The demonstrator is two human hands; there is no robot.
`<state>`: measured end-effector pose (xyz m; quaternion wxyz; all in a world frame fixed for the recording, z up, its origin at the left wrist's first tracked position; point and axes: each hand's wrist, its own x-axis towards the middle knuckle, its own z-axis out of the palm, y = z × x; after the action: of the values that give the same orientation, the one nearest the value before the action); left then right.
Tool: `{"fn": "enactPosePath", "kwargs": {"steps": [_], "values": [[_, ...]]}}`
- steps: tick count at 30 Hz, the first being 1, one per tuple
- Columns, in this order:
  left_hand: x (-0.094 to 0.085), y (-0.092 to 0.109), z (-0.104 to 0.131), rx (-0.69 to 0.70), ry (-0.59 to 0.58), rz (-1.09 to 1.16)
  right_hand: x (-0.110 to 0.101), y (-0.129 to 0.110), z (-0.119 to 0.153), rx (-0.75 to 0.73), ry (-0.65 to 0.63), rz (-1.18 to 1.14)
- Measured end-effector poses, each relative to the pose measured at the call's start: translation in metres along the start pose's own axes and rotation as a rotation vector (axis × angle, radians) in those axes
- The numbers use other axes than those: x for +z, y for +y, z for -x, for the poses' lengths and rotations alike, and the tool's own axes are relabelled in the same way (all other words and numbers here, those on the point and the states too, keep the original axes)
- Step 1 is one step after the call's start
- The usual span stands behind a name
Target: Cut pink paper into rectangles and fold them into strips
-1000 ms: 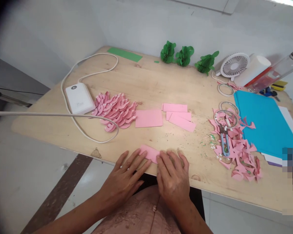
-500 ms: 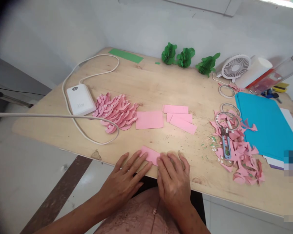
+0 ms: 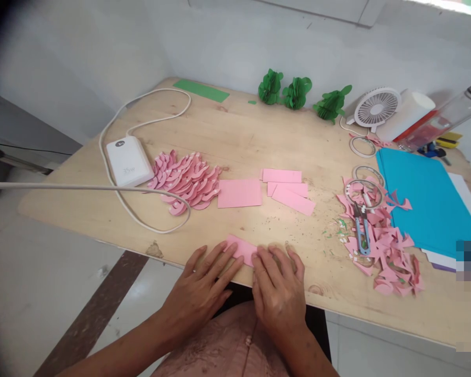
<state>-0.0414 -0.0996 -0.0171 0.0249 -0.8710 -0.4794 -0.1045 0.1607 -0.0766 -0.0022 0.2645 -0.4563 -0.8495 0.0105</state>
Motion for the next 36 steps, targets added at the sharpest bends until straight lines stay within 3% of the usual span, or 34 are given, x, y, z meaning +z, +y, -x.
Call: {"fn": "enactPosePath", "kwargs": {"steps": [12, 36], "values": [[-0.0088, -0.0022, -0.0096, -0.029, -0.009, 0.007, 0.0002, 0.0, -0.0005, -0.003, 0.0, 0.005], [-0.007, -0.0079, -0.0078, 0.003, -0.012, -0.009, -0.0012, -0.0005, -0.0013, 0.007, -0.003, -0.023]]}}
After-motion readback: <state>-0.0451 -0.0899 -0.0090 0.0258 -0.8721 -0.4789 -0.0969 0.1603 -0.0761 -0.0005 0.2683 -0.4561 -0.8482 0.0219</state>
